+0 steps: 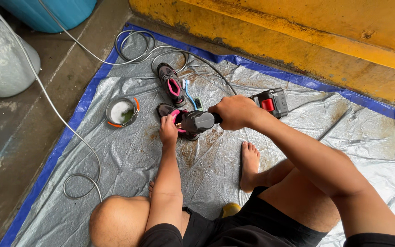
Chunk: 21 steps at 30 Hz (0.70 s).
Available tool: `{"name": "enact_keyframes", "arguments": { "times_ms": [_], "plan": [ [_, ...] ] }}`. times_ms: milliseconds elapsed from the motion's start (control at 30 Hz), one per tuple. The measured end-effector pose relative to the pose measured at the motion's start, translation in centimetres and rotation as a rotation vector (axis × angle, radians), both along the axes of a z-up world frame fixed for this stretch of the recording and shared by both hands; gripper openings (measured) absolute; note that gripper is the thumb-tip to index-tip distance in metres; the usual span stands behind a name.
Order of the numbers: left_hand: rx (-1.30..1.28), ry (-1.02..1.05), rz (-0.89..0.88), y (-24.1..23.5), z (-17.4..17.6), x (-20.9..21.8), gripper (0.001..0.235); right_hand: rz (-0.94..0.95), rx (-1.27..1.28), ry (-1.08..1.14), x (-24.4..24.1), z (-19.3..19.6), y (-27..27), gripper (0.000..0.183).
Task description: The person sits on a tarp and cleans a pair of dark sneakers with pink accents. They use a cordless drill with a brush attachment to scrub the shoes, then switch to a manual toothbrush to clean the interior and laces.
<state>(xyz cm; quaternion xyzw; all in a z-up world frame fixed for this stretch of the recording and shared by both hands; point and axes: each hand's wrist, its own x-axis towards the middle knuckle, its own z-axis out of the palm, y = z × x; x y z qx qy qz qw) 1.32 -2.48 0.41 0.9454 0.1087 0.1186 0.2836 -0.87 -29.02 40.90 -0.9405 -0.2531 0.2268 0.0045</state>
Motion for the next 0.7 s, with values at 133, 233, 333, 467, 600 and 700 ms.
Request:
{"name": "enact_keyframes", "arguments": {
  "times_ms": [133, 233, 333, 467, 600, 700],
  "plan": [
    [0.043, 0.053, -0.034, -0.1, 1.3, -0.2, 0.016, 0.009, -0.001, -0.013, 0.0, -0.5, 0.0, 0.033],
    [0.022, 0.088, 0.017, 0.8, -2.0, 1.5, 0.024, 0.007, -0.008, -0.021, 0.1, -0.5, 0.1, 0.034],
    [-0.122, 0.117, 0.095, 1.0, -2.0, 2.5, 0.030, 0.010, -0.001, -0.038, 0.0, -0.5, 0.1, 0.034],
    [-0.569, 0.466, 0.179, -0.3, 3.6, 0.9, 0.062, -0.011, -0.012, -0.030, -0.1, -0.2, 0.0, 0.035],
    [-0.881, 0.449, 0.234, 0.3, 3.2, 1.7, 0.065, -0.014, -0.011, -0.032, 0.1, 0.0, 0.2, 0.035],
    [-0.744, 0.508, 0.238, 1.4, 1.9, 3.1, 0.081, -0.008, -0.015, -0.049, 0.3, -0.1, 0.0, 0.034]
  ]
}}
